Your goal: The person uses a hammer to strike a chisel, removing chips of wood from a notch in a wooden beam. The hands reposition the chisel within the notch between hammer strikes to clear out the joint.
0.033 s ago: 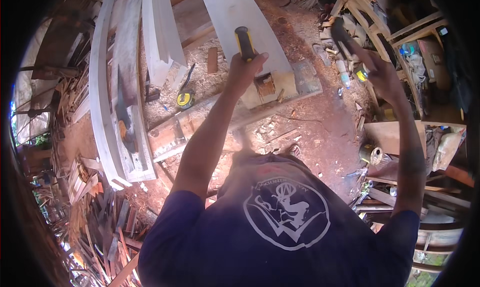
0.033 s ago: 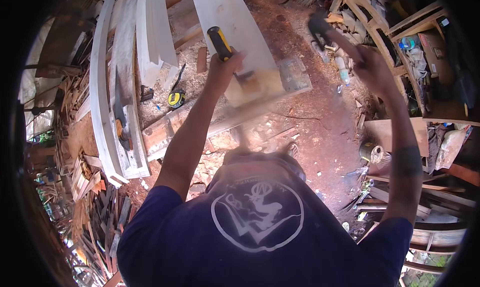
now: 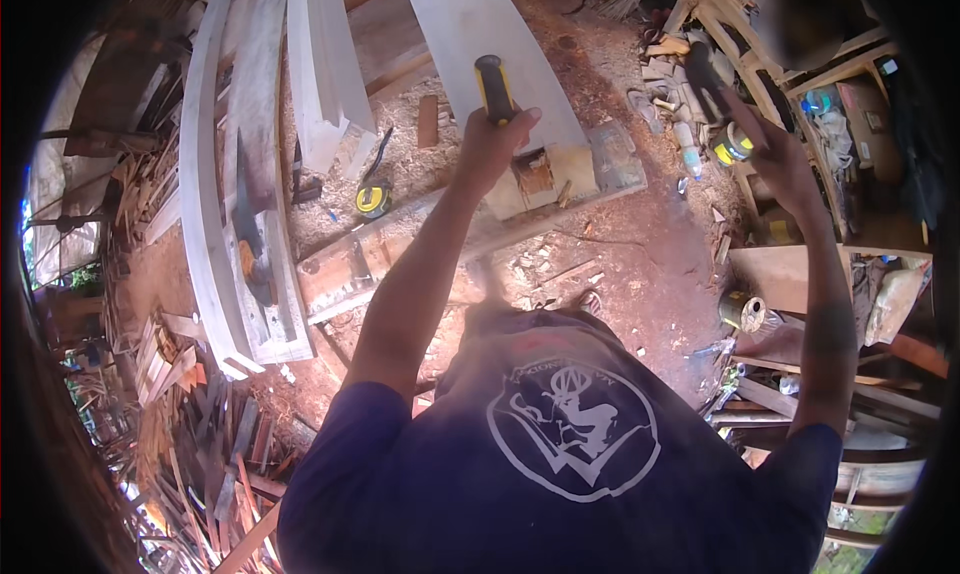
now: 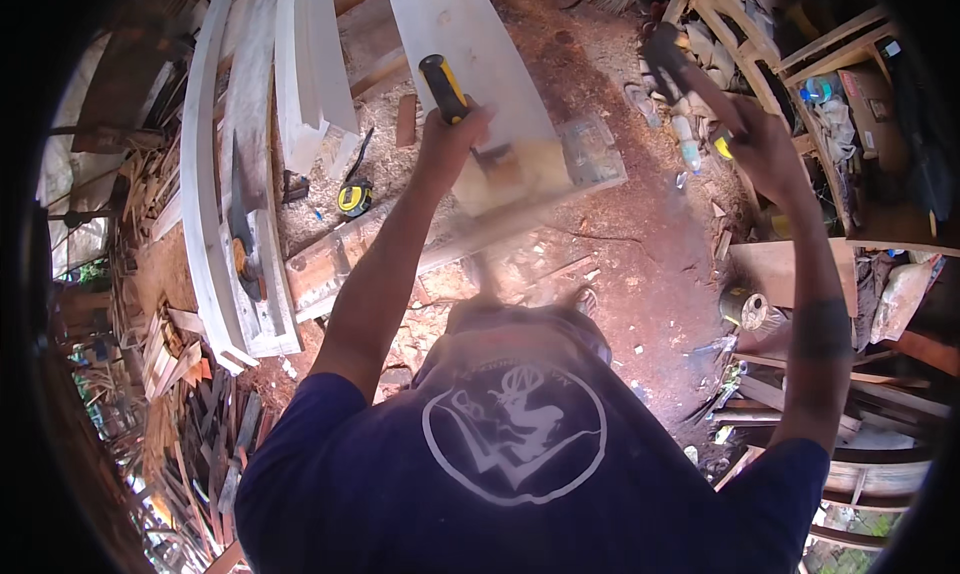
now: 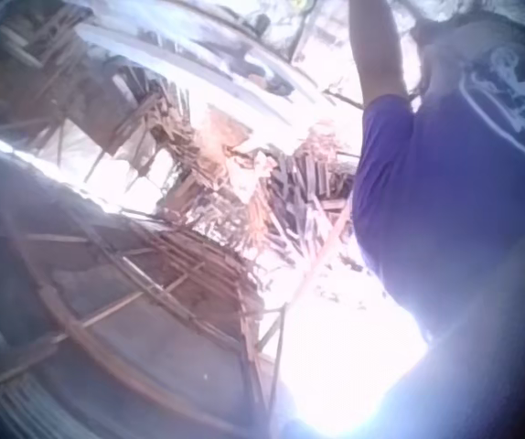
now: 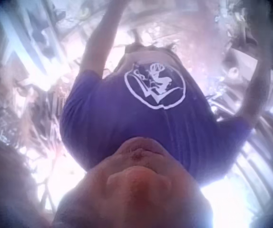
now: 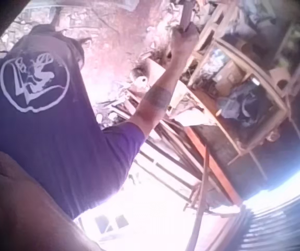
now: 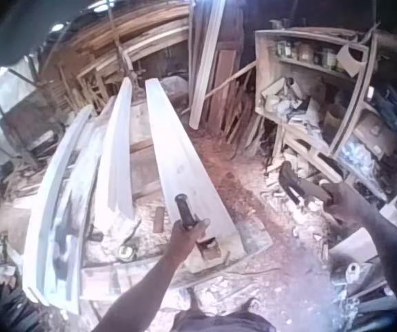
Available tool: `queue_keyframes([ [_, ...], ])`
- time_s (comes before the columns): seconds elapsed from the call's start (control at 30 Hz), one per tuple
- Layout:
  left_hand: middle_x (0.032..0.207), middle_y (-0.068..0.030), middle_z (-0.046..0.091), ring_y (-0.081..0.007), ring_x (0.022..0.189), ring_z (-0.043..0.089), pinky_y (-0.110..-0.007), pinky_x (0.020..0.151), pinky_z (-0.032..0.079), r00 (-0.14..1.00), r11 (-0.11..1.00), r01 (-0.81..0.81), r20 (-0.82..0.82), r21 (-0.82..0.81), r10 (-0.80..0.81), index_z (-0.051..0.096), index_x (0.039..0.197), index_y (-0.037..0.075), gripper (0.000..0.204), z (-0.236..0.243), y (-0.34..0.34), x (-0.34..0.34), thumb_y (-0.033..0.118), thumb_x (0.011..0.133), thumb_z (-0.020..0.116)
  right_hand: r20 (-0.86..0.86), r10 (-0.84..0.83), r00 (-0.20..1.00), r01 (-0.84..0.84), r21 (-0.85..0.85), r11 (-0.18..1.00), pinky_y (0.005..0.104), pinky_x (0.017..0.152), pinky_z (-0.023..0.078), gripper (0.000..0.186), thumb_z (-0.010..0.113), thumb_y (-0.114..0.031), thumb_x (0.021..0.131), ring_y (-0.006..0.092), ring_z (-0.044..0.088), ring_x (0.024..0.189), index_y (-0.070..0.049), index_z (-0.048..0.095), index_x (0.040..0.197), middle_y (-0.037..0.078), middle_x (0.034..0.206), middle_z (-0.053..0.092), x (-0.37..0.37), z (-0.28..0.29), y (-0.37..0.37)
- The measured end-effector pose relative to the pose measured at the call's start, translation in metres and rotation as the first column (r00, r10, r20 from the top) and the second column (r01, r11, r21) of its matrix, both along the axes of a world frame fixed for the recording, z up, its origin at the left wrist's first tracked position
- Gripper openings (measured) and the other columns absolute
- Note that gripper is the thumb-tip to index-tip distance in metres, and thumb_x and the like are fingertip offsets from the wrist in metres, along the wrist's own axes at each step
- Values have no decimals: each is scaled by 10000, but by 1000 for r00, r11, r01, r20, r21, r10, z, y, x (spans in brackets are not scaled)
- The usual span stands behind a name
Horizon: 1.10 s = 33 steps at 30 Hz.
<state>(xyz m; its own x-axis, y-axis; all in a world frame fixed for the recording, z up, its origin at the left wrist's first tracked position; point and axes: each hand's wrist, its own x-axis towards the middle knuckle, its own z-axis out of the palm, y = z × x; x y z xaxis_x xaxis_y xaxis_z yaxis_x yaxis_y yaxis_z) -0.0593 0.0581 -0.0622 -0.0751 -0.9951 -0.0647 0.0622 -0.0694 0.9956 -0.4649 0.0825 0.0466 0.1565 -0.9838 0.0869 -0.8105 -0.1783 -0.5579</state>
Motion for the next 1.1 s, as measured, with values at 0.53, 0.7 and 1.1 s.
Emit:
queue_keyframes([
  [0.53, 636, 20, 375, -115, 596, 400, -316, 636, 386, 687, 945, -285, -654, 160, 318, 464, 763, 135, 263, -3, 48, 26, 48, 971, 599, -2, 300, 954, -299, -89, 950, 453, 683, 527, 194, 635, -93, 833, 386, 682, 726, -17, 618, 1011, 221, 817, 680, 175, 47, 6],
  [0.7, 615, 9, 398, -105, 560, 391, -294, 565, 369, 883, 980, -193, -444, -47, 153, 442, 725, 119, 304, 34, 26, 10, 62, 961, 627, 154, -6, 988, -6, 83, 997, 395, 605, 438, 219, 674, -164, 865, 256, 546, 605, 16, 574, 940, 160, 719, 597, 139, 45, 51],
  [1.1, 710, 56, 541, -47, 689, 516, -249, 648, 438, 633, 797, 599, 565, 74, -528, 571, 724, 81, 253, 47, -9, 3, 195, 859, 753, 390, -247, 887, 135, 292, 947, 347, 599, 404, 222, 700, -162, 865, 158, 463, 632, -3, 546, 884, 73, 691, 511, 67, -7, 125],
])
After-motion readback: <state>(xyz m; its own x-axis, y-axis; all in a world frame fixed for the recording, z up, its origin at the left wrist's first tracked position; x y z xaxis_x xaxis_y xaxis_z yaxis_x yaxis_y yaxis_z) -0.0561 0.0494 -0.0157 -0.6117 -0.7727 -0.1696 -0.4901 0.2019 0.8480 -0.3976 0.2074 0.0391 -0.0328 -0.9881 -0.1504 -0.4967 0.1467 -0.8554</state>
